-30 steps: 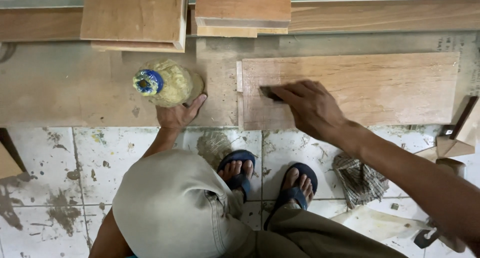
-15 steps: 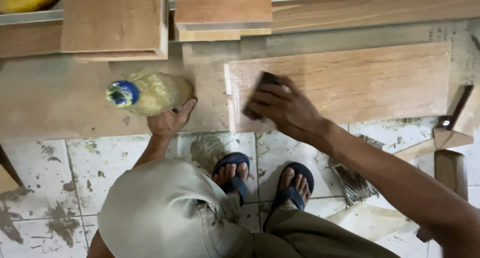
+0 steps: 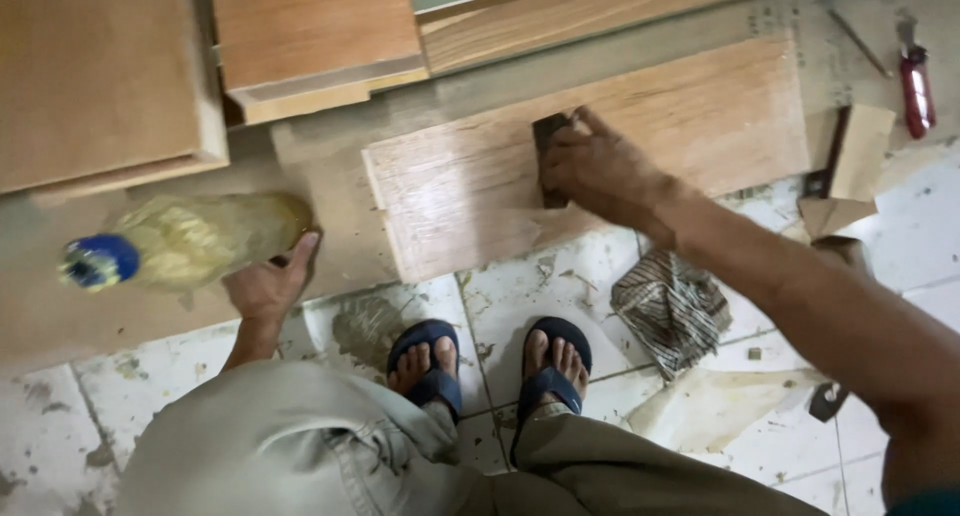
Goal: The person pours a yellow liquid from a plastic bottle onto a wooden plank and spreads it evenly using a sanding block. The person repeatedly pours more liquid and continues to rub the surface until the plank is fully coated.
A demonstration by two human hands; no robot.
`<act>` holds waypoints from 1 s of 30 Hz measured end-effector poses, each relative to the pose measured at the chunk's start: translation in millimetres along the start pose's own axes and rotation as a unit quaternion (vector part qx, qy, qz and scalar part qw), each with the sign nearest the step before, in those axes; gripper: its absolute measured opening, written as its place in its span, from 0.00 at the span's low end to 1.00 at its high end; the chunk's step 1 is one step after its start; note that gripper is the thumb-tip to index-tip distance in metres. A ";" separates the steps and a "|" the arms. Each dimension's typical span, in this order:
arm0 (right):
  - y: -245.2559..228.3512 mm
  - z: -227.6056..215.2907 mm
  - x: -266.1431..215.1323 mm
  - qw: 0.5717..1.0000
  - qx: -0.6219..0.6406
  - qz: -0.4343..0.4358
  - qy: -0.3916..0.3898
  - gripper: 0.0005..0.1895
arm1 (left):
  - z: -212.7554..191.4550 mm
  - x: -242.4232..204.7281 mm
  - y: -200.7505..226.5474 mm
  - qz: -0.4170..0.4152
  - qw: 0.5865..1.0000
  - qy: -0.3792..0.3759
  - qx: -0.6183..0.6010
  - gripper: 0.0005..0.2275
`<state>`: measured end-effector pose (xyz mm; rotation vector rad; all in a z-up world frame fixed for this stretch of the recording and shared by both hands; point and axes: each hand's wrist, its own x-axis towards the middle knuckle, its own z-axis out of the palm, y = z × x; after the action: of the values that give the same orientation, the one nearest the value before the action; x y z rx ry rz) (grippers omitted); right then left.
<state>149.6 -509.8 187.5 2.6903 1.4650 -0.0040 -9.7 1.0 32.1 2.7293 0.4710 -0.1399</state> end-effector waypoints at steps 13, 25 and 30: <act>137.4 -24.9 -135.2 0.950 0.010 0.187 -0.249 0.24 | -5.0 11.6 22.3 -0.090 0.991 -0.011 0.099 0.36; 142.6 -14.3 -231.4 0.949 0.018 0.284 -0.139 0.28 | 13.9 12.3 -4.7 -0.073 0.988 0.012 0.134 0.39; 134.3 -9.0 -244.9 0.945 0.014 0.298 -0.137 0.19 | -10.0 9.8 27.1 -0.038 0.995 0.039 0.079 0.43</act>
<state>128.8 -787.0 215.3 2.8875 0.5481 -0.3471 9.1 -16.2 49.0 2.8801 0.6102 -0.0940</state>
